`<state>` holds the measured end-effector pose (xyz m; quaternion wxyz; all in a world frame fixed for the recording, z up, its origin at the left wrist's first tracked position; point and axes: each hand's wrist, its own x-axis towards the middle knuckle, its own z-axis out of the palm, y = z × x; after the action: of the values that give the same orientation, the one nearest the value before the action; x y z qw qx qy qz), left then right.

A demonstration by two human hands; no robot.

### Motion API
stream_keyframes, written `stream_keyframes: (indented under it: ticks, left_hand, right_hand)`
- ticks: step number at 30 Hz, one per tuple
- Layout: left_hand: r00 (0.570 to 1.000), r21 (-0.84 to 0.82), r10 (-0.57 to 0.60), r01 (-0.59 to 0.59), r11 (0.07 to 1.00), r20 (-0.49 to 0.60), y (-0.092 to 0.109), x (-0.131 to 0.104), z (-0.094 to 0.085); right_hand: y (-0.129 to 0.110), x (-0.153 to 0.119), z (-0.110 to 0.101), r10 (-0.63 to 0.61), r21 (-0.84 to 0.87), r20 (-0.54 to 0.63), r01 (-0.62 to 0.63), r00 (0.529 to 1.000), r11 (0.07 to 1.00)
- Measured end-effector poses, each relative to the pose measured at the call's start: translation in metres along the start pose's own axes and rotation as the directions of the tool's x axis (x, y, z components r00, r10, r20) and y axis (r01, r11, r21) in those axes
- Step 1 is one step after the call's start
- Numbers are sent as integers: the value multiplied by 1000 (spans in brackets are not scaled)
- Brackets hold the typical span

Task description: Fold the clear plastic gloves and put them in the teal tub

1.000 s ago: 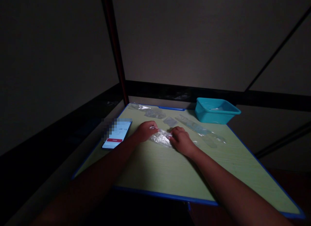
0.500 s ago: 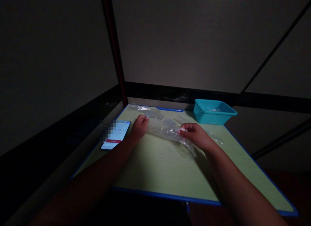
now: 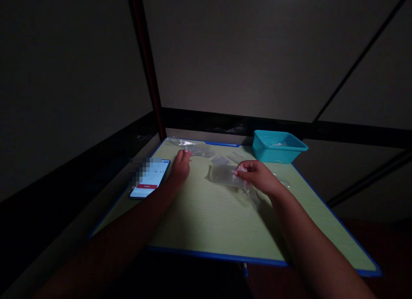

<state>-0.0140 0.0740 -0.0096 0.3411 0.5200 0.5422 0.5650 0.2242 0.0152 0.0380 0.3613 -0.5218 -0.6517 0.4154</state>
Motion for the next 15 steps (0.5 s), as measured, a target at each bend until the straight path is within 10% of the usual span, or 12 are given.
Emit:
stream_keyframes:
  ticks: [3, 9, 15]
  left_hand:
    - [999, -39, -40, 40, 998, 4, 3, -1, 1]
    - [991, -109, -90, 101, 989, 103, 7, -4, -1]
    - [969, -128, -23, 56, 990, 245, 13, -7, -1]
  right_hand:
    - [-2, -4, 0, -98, 255, 122, 64, 988, 965]
    - [9, 2, 4, -14, 17, 150, 12, 989, 1000]
    - [14, 3, 5, -108, 214, 214, 61, 971, 975]
